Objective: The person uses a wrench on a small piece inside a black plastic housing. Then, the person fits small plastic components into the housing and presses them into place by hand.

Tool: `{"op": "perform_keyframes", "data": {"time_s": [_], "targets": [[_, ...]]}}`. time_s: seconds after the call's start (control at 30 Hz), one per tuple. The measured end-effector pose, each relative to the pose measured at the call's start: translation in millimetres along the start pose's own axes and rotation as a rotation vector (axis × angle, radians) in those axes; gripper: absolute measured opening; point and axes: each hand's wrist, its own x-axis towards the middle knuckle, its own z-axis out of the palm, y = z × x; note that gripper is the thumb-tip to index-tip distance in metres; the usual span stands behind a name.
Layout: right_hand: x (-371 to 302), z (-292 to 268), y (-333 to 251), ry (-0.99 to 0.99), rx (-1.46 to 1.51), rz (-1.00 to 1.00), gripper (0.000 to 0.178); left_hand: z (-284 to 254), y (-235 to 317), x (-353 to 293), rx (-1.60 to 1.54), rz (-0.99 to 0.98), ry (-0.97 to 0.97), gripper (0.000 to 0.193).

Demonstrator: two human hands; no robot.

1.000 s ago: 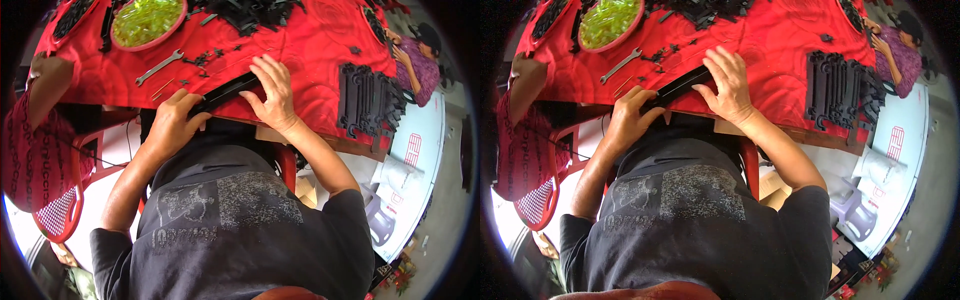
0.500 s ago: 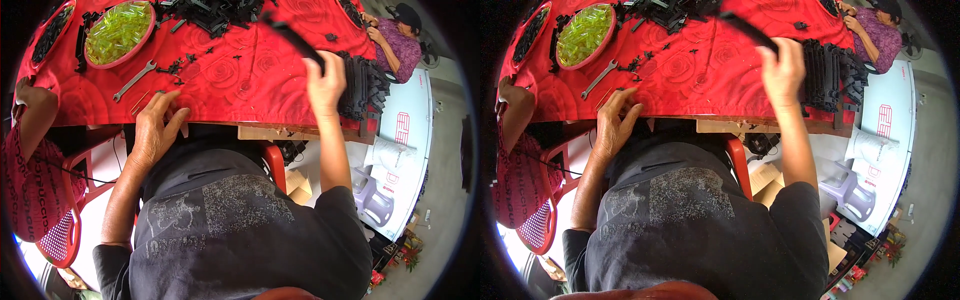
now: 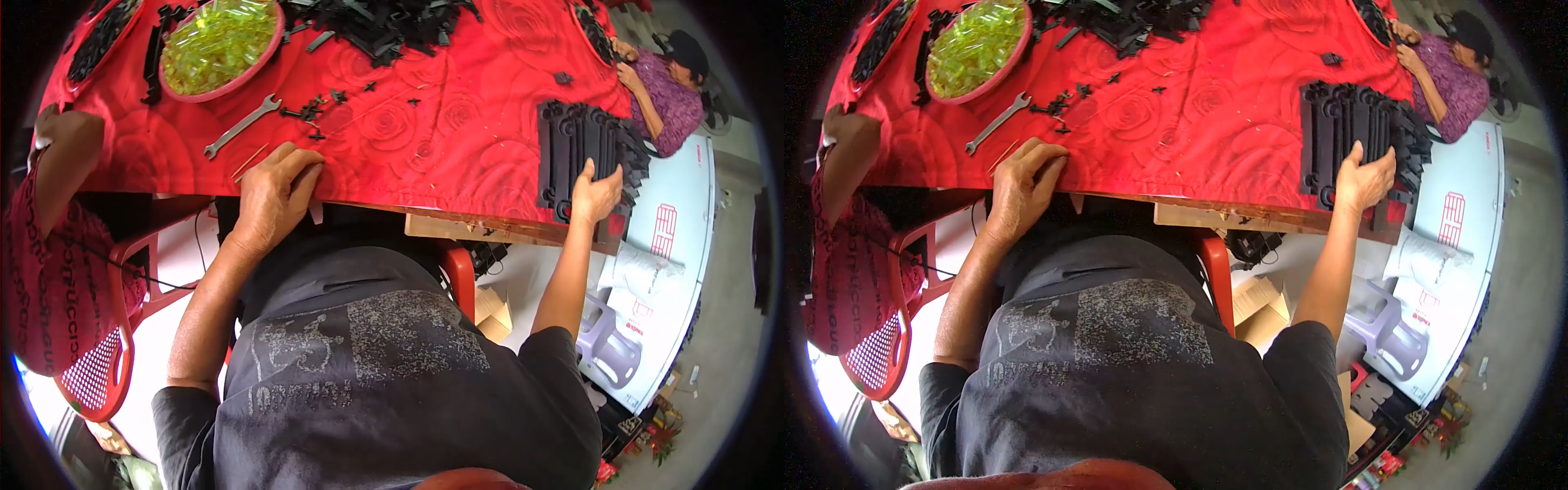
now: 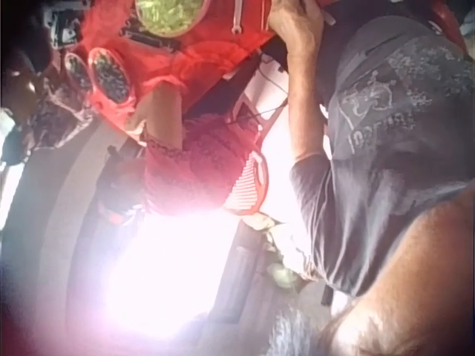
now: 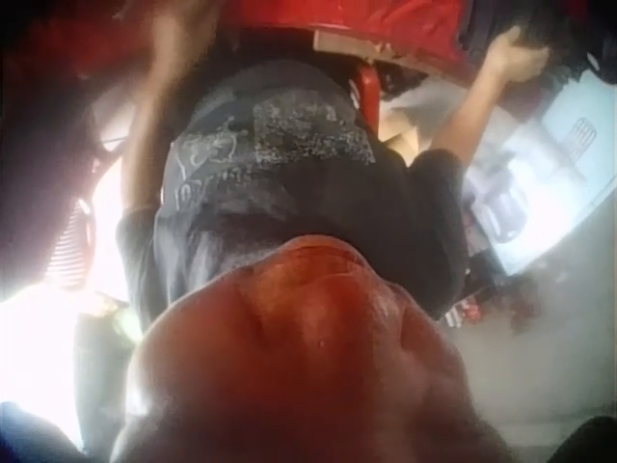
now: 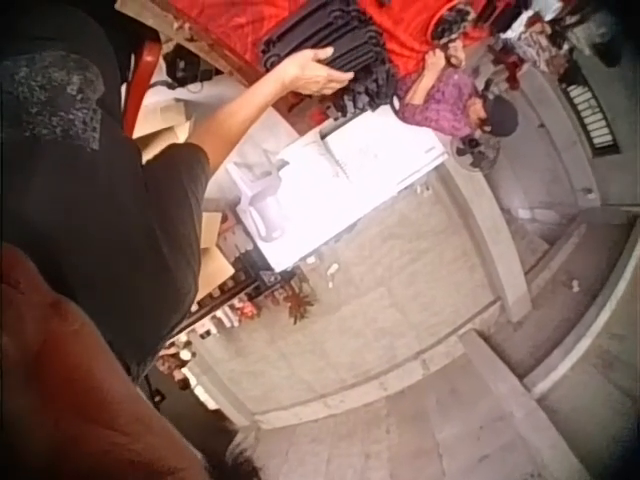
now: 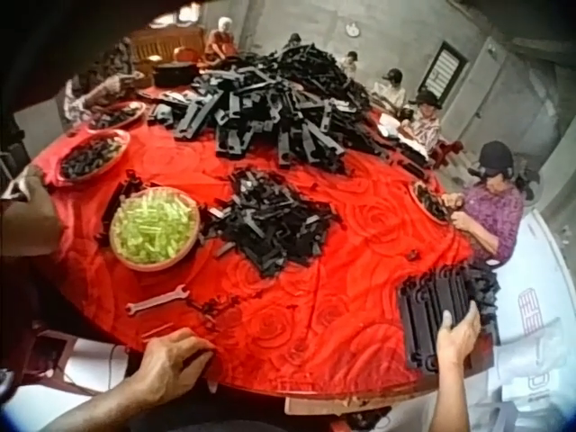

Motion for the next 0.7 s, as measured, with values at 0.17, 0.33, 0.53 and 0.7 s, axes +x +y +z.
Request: {"op": "perform_keyframes", "data": {"time_s": [0.17,0.33,0.53,0.7], "targets": [[11,1,10,-0.156,-0.102,0.049,0.062,3,-6,1,-0.001,0.033,0.005,0.010],[17,-1,-10,-0.044,-0.077,-0.061,0.064,0,-8,4,0.020,0.050,0.021,0.010],[32,-6,-93,0.131,0.390,-0.382,0.053,-1,-12,12,-0.044,-0.044,-0.098,0.009],[35,17,-175,-0.133,0.746,-0.491,0.042,3,-14,5,-0.054,0.089,0.085,0.011]]}}
